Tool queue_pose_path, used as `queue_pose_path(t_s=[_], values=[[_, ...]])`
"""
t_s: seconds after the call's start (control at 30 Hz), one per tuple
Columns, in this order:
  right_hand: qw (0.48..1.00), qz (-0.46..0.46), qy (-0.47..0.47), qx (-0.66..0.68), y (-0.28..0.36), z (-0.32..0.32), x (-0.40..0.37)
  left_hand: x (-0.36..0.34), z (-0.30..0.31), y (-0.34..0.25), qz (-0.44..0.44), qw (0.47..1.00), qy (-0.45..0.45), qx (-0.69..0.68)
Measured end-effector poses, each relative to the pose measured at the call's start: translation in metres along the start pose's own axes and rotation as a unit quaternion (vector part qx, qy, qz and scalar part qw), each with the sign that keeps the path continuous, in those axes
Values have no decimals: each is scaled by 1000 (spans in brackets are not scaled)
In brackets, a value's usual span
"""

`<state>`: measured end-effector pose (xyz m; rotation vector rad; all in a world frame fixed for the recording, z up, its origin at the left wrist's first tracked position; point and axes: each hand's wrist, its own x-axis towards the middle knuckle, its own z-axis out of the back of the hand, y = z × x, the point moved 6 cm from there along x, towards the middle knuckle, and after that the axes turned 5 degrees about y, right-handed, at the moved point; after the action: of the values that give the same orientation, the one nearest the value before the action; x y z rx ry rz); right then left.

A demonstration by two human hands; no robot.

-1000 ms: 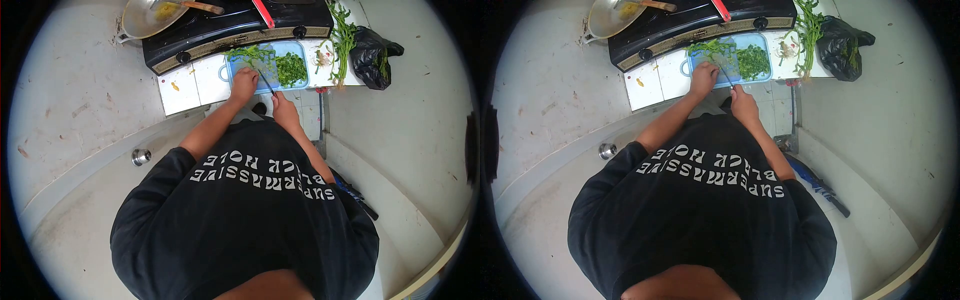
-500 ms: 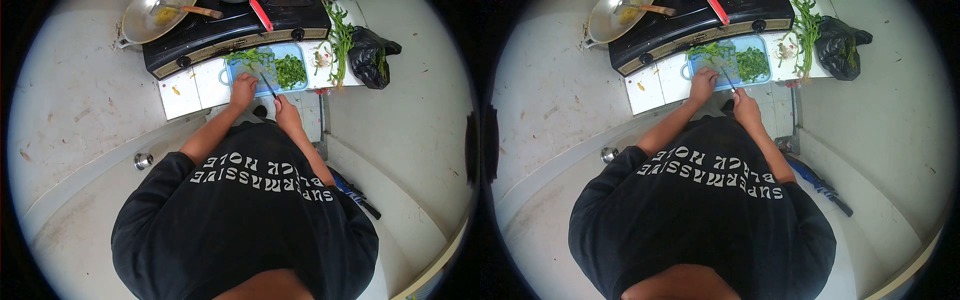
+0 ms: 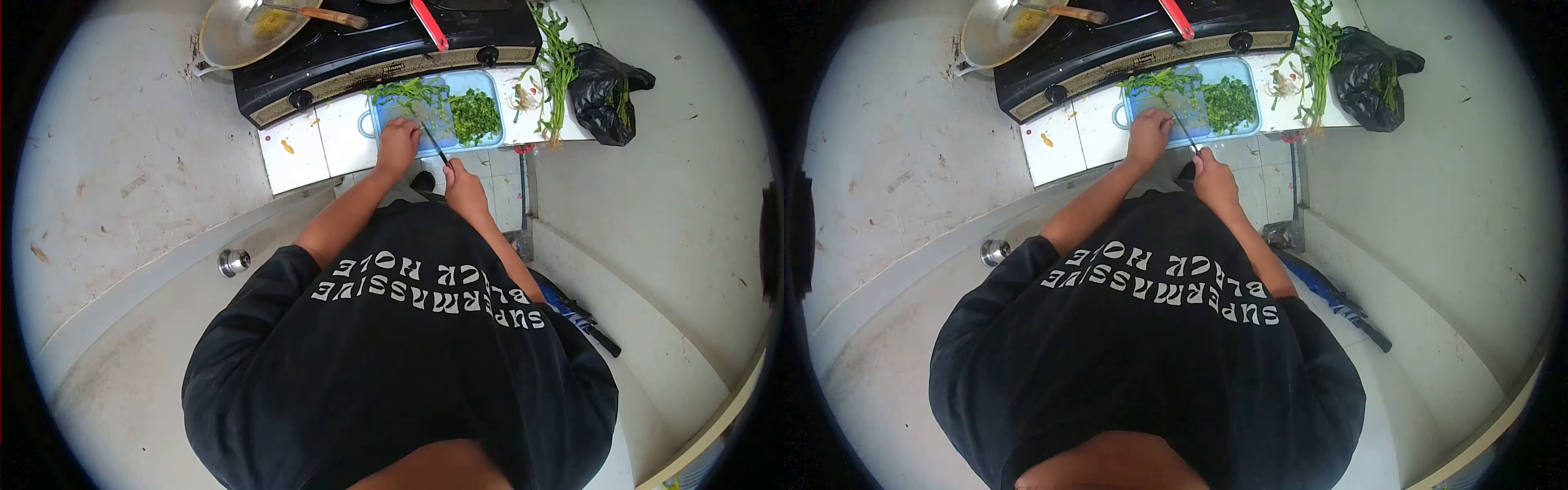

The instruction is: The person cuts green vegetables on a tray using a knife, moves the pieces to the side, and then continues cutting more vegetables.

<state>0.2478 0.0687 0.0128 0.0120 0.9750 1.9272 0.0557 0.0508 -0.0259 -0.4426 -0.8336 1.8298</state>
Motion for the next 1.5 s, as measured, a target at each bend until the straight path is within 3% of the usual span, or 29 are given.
queue_pose_path(t_s=[0.13, 0.2, 0.4, 0.73, 0.8, 1.07, 1.5], values=[[999, -38, 11, 4, -13, -4, -7, -1, 0, 1, 18, 1000, 6, 6], [999, -41, 2, 9, -12, -1, -6, -2, 3, -1, -29, 1000, -7, 10], [999, 13, -21, 31, -1, 0, -5, -7, 6, -2, -64, 998, -19, 3], [1000, 7, 6, -5, -2, -6, 7, -5, 2, 3, -56, 998, -6, 9], [1000, -4, 9, -12, -6, -5, 0, -5, 1, 8, -3, 1000, -22, -3], [999, -31, 9, 12, -1, 2, 2, -9, 7, 3, -40, 999, -12, -8], [1000, 8, 19, 10, 7, -2, 6, -8, 8, 2, -53, 998, -11, -10]])
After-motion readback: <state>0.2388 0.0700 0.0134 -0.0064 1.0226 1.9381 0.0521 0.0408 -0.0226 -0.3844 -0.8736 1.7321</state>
